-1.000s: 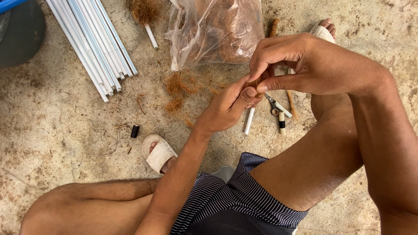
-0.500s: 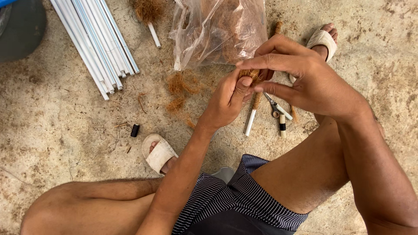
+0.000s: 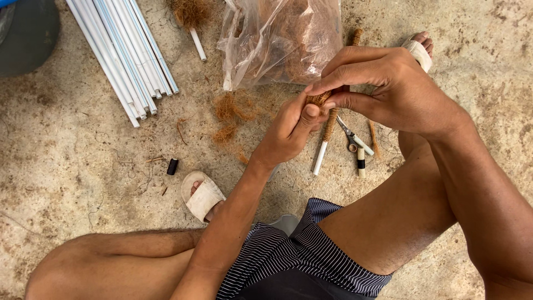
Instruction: The person sits on the floor and assembles small bristle brooms by inserting bundles of orange bristles into white plastic tubes, then securing them with thread using a spool. The person handles bristles, tubes, thread, and a spool, and uses pliers to trim excess thread.
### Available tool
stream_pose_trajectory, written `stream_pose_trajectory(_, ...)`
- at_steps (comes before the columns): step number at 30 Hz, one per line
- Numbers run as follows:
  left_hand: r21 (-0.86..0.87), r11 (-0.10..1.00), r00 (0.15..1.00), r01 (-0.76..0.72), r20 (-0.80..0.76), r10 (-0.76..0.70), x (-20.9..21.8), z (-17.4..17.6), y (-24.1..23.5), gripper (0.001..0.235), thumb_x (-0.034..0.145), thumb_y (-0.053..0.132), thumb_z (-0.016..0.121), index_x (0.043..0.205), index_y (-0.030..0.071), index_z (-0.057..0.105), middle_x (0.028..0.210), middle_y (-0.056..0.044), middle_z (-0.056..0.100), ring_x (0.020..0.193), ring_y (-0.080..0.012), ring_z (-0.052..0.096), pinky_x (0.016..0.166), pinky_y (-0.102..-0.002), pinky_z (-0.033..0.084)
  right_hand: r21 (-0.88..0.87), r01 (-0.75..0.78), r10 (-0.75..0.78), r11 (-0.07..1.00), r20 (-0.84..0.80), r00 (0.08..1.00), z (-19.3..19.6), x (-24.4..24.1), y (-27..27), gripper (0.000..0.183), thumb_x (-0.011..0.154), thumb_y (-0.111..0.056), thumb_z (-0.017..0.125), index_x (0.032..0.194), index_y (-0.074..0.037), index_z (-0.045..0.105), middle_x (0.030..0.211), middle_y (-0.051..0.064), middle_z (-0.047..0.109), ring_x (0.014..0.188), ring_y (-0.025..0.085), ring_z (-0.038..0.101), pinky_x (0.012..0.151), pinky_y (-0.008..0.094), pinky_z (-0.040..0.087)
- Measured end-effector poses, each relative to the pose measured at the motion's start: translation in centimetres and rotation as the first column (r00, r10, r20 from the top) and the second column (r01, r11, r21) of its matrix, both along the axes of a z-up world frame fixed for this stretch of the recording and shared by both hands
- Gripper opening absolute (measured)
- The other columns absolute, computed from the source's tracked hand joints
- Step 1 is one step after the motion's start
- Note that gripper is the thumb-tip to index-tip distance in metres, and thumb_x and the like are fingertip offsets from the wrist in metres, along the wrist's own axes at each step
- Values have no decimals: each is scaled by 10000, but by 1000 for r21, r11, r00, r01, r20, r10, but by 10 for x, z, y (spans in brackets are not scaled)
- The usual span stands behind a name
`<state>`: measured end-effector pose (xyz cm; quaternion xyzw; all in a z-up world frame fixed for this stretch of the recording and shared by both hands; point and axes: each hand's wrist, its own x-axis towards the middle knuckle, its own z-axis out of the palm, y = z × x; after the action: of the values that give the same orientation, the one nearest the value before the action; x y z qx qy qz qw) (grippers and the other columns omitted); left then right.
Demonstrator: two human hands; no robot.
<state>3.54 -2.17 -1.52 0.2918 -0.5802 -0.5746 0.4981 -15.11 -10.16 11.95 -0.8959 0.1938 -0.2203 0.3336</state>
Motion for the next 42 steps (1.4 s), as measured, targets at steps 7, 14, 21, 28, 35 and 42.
stream_pose_trajectory(7,-78,984,975,-160,145,170,-12,-5,1,682,1121,593,307,1282,-24,550,884,-59,648,769,-131,663,667,-301,592,76,-13,13,997,8,1000,7,-3,2,361,889,-13,766,1236,-107,734,1146,78,702,1067,202,714,916,320,610)
stream_pose_trajectory(14,-114,982,978,-150,131,165,-11,-3,1,625,1149,566,336,1282,-4,555,923,-107,675,788,-158,695,695,-320,621,78,72,-74,994,22,997,7,3,23,412,850,-78,805,1252,-89,715,1205,107,645,1153,239,675,988,348,584)
stream_pose_trajectory(21,-26,997,995,-75,60,76,-11,-1,3,790,1105,611,297,1445,-93,415,1012,-108,676,833,-155,709,875,-353,672,58,13,-15,998,46,999,-2,-5,7,307,891,-30,797,1182,-114,749,1171,68,702,1107,215,720,952,328,608)
stream_pose_trajectory(28,-81,994,997,-70,14,72,-10,1,3,749,1132,583,325,1455,-85,430,938,-43,599,765,-108,620,786,-313,609,39,25,-27,999,35,999,-1,-5,7,295,879,-26,803,1155,-120,764,1148,68,727,1084,212,730,927,333,611)
stream_pose_trajectory(35,-114,990,990,-82,107,95,-11,5,0,648,1142,523,379,1354,-73,519,841,-39,573,711,-117,575,623,-287,507,49,23,-24,999,28,999,0,-8,4,299,878,-28,796,1159,-124,760,1166,74,728,1108,216,730,938,332,610)
stream_pose_trajectory(42,-211,965,964,-157,178,196,-16,3,0,661,1146,503,330,1382,-94,488,1050,-161,727,869,-197,734,759,-332,641,39,46,-47,998,14,999,0,-11,4,303,886,-9,794,1158,-139,765,1176,71,722,1100,211,731,936,329,611)
